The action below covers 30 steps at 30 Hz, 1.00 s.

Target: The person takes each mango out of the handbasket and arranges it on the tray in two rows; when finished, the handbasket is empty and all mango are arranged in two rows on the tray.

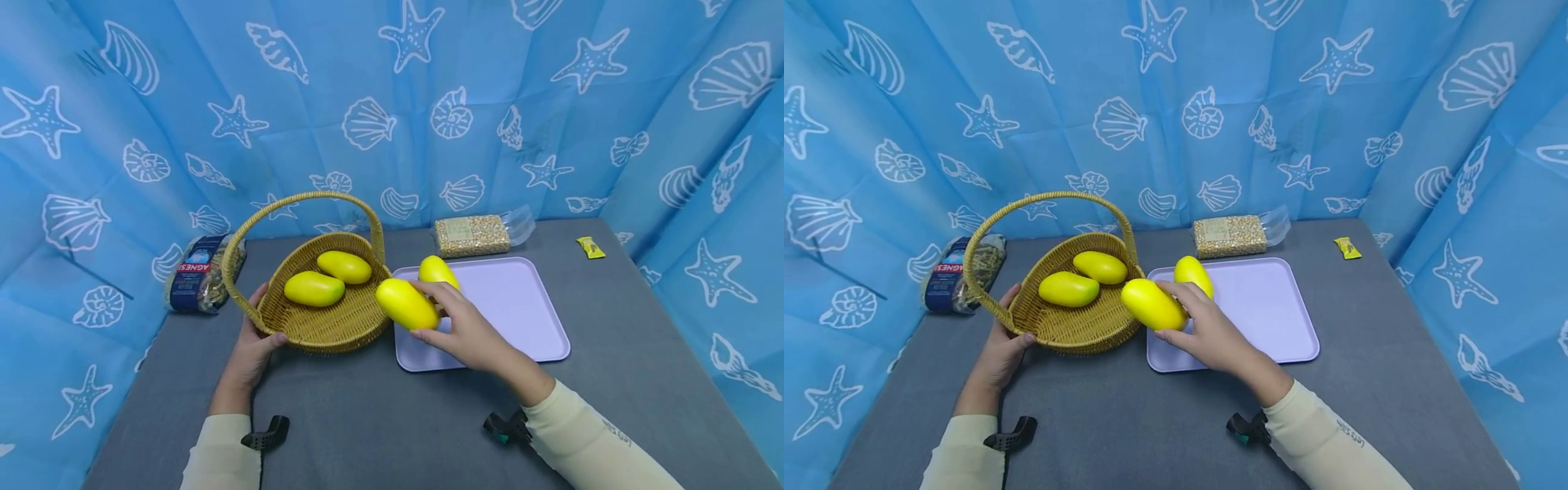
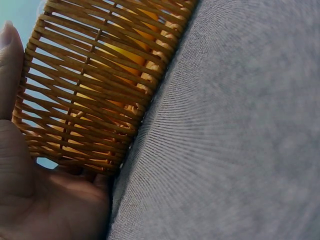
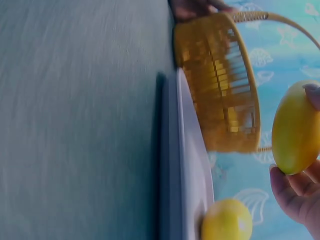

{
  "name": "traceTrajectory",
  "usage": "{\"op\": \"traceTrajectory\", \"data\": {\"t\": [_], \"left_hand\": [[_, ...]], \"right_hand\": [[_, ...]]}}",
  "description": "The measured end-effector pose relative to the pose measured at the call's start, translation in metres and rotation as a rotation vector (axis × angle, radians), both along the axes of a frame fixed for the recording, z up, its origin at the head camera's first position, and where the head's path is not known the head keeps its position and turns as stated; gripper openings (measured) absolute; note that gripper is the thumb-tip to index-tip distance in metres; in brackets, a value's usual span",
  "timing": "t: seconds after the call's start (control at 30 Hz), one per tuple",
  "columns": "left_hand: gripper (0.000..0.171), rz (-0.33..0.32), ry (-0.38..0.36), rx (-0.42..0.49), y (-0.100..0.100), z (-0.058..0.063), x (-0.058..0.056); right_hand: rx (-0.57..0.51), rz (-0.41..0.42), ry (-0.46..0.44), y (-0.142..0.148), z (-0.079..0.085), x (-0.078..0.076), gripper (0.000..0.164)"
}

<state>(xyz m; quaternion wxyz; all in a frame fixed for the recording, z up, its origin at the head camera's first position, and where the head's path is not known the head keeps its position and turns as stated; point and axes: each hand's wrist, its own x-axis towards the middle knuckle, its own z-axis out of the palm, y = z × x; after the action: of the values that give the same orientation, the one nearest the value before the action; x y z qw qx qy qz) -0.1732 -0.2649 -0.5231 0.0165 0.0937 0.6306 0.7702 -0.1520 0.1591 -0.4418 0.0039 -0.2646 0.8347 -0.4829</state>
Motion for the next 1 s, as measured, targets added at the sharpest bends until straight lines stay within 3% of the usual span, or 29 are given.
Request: {"op": "traceTrajectory", "data": {"t": [0.57, 0.83, 1.0], "left_hand": [[0.097, -0.005, 0.005, -0.001, 0.000, 0.001, 0.000], [0.098, -0.012, 0.012, 0.010, -0.001, -0.001, -0.001], [0.098, -0.009, 0.014, 0.011, -0.001, -0.001, -0.001]], "right_hand": [[0.042, -0.266, 0.059, 0.058, -0.001, -0.025, 0.079], [0.224, -0.448, 0.103, 0.083, -0.005, -0.035, 0.080], [0.294, -0.494, 0.049, 0.091, -0.010, -0.041, 0.079]]}}
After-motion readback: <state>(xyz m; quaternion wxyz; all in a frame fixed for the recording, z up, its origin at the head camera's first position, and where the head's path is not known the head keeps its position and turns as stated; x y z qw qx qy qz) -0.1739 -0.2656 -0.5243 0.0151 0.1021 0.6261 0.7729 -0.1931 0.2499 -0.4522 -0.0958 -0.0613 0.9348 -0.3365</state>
